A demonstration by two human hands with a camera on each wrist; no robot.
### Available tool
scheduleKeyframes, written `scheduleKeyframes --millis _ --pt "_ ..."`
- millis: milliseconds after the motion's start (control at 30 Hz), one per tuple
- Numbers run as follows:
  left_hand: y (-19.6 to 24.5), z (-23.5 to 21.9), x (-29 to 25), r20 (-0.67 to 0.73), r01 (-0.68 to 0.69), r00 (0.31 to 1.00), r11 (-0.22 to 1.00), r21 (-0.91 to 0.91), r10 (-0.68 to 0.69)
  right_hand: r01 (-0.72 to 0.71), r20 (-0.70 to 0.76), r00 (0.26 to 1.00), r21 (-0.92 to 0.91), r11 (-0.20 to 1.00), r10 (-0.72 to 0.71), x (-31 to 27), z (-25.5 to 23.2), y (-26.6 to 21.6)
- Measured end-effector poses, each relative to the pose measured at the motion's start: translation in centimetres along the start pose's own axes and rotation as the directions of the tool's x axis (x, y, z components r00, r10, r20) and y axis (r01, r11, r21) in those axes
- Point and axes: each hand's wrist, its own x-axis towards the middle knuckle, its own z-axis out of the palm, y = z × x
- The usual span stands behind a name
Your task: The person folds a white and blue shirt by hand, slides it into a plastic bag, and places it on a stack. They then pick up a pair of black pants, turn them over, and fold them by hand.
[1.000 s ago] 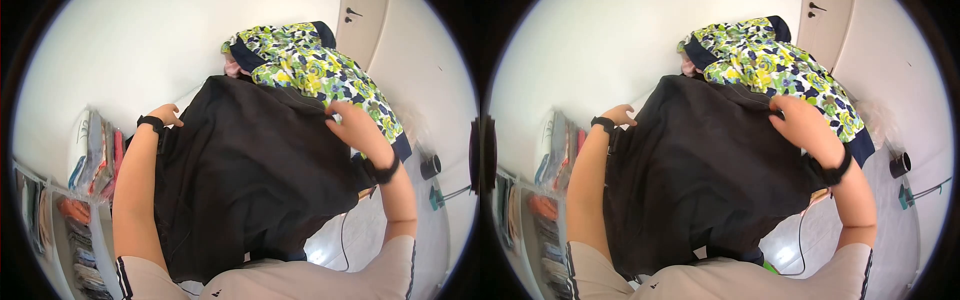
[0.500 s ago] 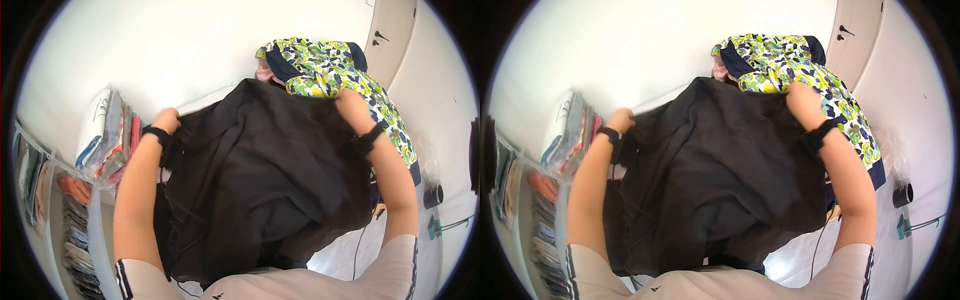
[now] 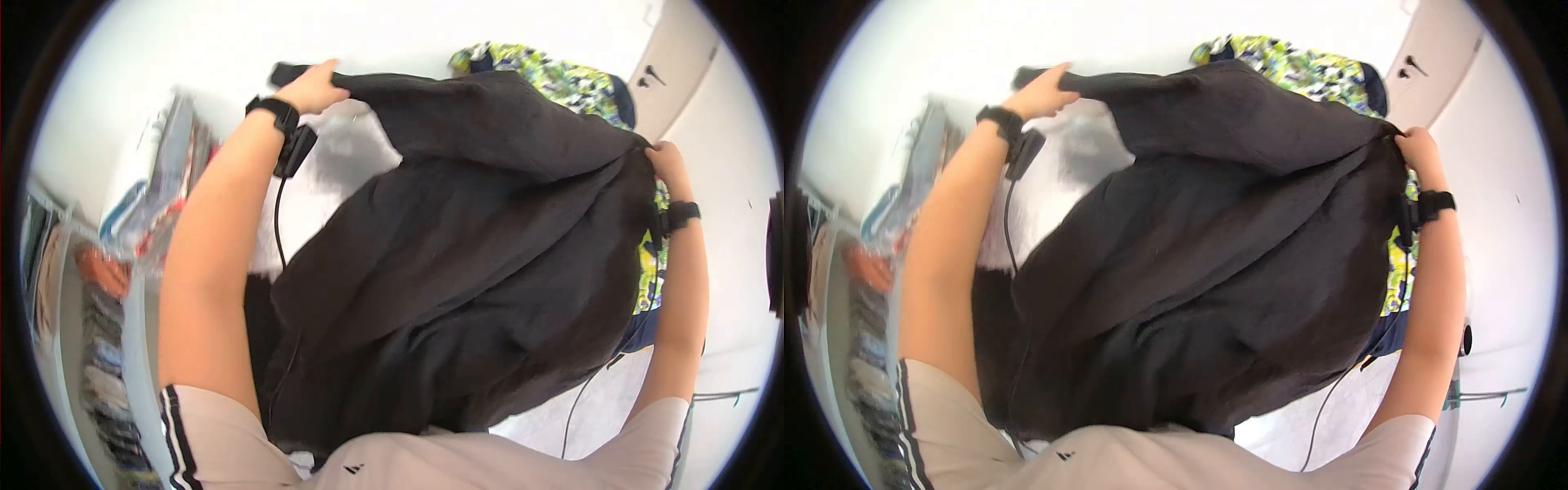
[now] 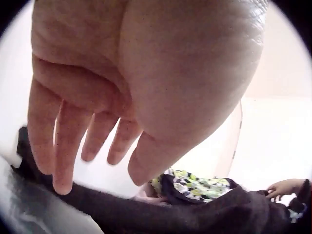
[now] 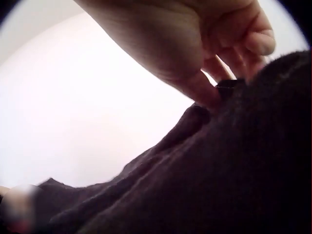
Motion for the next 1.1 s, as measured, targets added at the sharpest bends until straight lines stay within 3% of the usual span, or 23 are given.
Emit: scheduleKeyframes --millis 33,100,133,167,200,233,267,300,333,367,467,533,600,667,700,733,800,867,933,967,1000,1033,1100 --pt "0.0 -0.1 -1.0 0.181 -0.019 0.983 0.999 0.050 0.010 0.015 0.018 1.000 0.035 0.999 -0.016 -2.0 0.1 -1.2" --pt "-0.5 -0.1 -4.7 0.292 -0.040 0.955 0.997 -0.062 0.057 0.079 0.040 0.996 0.087 0.993 -0.083 -4.4 0.0 -1.9" --pt "0.0 -0.7 -7.5 0.322 -0.067 0.943 0.995 -0.071 0.086 0.181 -0.040 0.983 0.080 0.980 -0.178 -4.7 0.1 -1.2" --pt "-0.9 -1.1 -9.9 0.347 -0.122 0.929 0.992 -0.031 0.125 0.492 -0.323 0.776 -0.228 0.840 -0.542 -3.8 1.1 1.5" --pt "-1.5 -1.8 -12.2 0.371 -0.186 0.913 0.983 0.008 0.170 0.519 -0.260 0.819 -0.043 0.853 -0.512 -6.9 -0.1 -0.7" --pt "-1.2 -2.4 -15.5 0.338 -0.154 0.933 0.985 0.073 0.121 0.206 0.034 0.975 0.242 0.948 -0.220 -11.9 -2.4 -4.8" --pt "-1.9 -2.8 -17.8 0.383 -0.124 0.920 0.988 0.089 0.082 0.378 -0.105 0.925 0.192 0.906 -0.364 -15.0 -2.3 -5.1" --pt "-2.5 -3.0 -20.1 0.403 -0.130 0.912 0.985 0.111 0.075 0.381 -0.042 0.923 0.213 0.900 -0.381 -18.6 -3.0 -7.0" --pt "-2.7 -3.2 -22.1 0.475 0.012 0.879 0.996 0.086 -0.052 0.446 -0.010 0.891 0.211 0.870 -0.454 -22.1 -3.4 -8.5" --pt "-1.6 -3.5 -23.7 0.533 0.240 0.811 0.968 0.073 -0.242 0.402 0.067 0.889 0.363 0.841 -0.454 -25.8 -4.2 -10.9" --pt "-2.8 -1.6 -26.8 0.543 0.472 0.740 0.881 0.000 -0.396 0.463 0.191 0.742 0.548 0.697 -0.642 -32.0 -3.6 -13.3" --pt "-3.1 0.1 -28.0 0.518 0.538 0.742 0.839 -0.081 -0.426 0.530 0.165 0.632 0.621 0.577 -0.757 -34.6 -2.1 -14.8" --pt "-4.8 2.0 -28.2 0.557 0.534 0.758 0.813 -0.231 -0.339 0.560 0.161 0.564 0.647 0.518 -0.810 -35.9 -0.9 -16.1" --pt "-5.9 3.1 -28.0 0.489 0.488 0.821 0.806 -0.335 -0.294 0.539 0.191 0.540 0.669 0.511 -0.820 -36.0 -0.7 -17.6" --pt "-4.8 2.7 -27.9 0.410 0.559 0.814 0.747 -0.361 -0.411 0.526 0.232 0.528 0.666 0.529 -0.817 -35.4 -1.5 -18.6" --pt "-4.7 2.5 -27.8 0.408 0.539 0.826 0.759 -0.365 -0.390 0.513 0.276 0.513 0.661 0.548 -0.813 -34.6 -2.2 -19.8" --pt "-5.3 2.0 -27.2 0.242 0.511 0.820 0.471 -0.719 -0.519 0.555 0.269 0.464 0.654 0.514 -0.844 -31.8 -2.3 -22.1" --pt "-5.6 1.4 -26.8 0.135 0.371 0.802 0.309 -0.875 -0.581 0.708 0.235 0.444 0.499 0.499 -0.865 -27.8 -0.9 -24.9" --pt "-6.2 0.4 -25.8 0.071 0.307 0.744 0.245 -0.920 -0.665 0.734 0.203 0.517 0.395 0.553 -0.831 -22.8 2.0 -28.2" --pt "-6.2 -0.5 -25.4 0.025 0.279 0.732 0.265 -0.923 -0.681 0.644 0.331 0.583 0.369 0.670 -0.742 -20.0 3.5 -30.2" --pt "-6.4 -1.3 -25.0 -0.020 0.253 0.716 0.286 -0.924 -0.698 0.534 0.308 0.694 0.385 0.752 -0.651 -18.7 4.4 -31.8" --pt "-7.1 -1.8 -24.7 -0.064 0.181 0.732 0.284 -0.942 -0.679 0.569 0.204 0.709 0.400 0.719 -0.675 -16.0 7.5 -32.8" --pt "-7.5 -2.6 -23.9 -0.072 0.151 0.749 0.275 -0.949 -0.659 0.492 0.345 0.733 0.325 0.808 -0.586 -13.3 11.5 -34.8"
